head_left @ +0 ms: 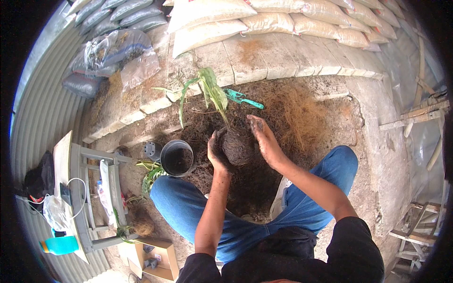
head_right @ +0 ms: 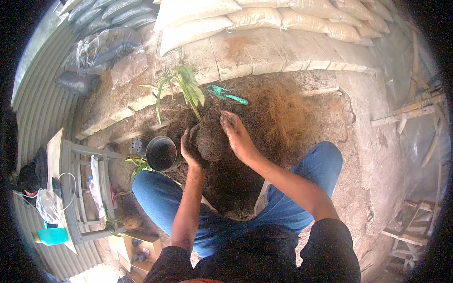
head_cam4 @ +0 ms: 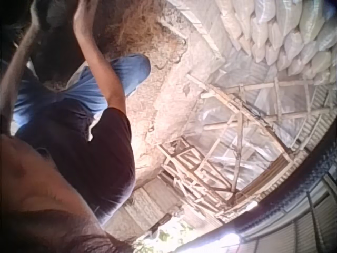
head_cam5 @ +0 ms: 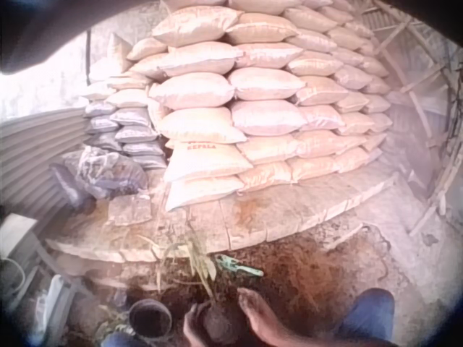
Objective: The person sits on the ground and packs soil around the root ball of a small plant by hand. They then wrap the root ball in a layer of coconut coir, forming a neat bundle.
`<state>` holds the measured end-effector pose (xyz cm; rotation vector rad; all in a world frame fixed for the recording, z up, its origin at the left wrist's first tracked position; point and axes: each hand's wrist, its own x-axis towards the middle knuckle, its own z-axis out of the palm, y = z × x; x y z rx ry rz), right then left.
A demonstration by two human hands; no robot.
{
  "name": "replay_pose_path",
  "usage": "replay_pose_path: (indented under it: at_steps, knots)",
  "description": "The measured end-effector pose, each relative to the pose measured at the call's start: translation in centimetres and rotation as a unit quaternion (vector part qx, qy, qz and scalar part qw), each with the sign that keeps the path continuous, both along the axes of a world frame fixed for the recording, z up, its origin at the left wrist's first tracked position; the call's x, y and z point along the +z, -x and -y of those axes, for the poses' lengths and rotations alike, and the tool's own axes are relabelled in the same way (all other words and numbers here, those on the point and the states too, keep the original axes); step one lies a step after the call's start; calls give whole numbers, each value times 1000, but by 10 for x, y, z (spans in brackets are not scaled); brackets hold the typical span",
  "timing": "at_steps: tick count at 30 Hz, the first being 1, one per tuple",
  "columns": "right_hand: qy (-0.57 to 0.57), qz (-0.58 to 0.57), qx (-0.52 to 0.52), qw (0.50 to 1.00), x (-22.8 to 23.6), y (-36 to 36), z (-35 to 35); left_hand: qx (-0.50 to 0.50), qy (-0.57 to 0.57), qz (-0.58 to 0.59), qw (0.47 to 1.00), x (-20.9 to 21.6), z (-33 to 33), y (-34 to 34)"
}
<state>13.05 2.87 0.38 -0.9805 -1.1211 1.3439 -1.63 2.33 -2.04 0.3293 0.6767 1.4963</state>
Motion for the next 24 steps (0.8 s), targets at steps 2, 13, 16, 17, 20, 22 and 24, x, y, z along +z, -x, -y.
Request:
replay_pose_path:
  at_steps: [2, 13, 16, 17, 20, 22, 24]
  knots:
    - [55, -13, 7, 998, -1, 9, 9, 5, -15, -34, 999, -7, 2, -3]
    - [327, -325, 49, 886, -3, -11, -11, -29, -91, -373, 923, 13, 14, -25]
    - [319, -347, 72, 879, -13, -17, -16, 26, -120, -468, 875, 11, 11, -22]
    - [310, -351, 81, 880, -15, -19, -16, 55, -129, -496, 857, 7, 9, -22]
    - [335, -318, 55, 885, 5, -9, -13, 32, -68, -253, 964, -6, 3, -18]
    - [325, -290, 65, 898, -4, -7, -11, -12, -69, -134, 989, -7, 3, -24]
    - [293, -222, 71, 927, -4, -3, -6, -49, -36, -2, 998, -6, 9, -24]
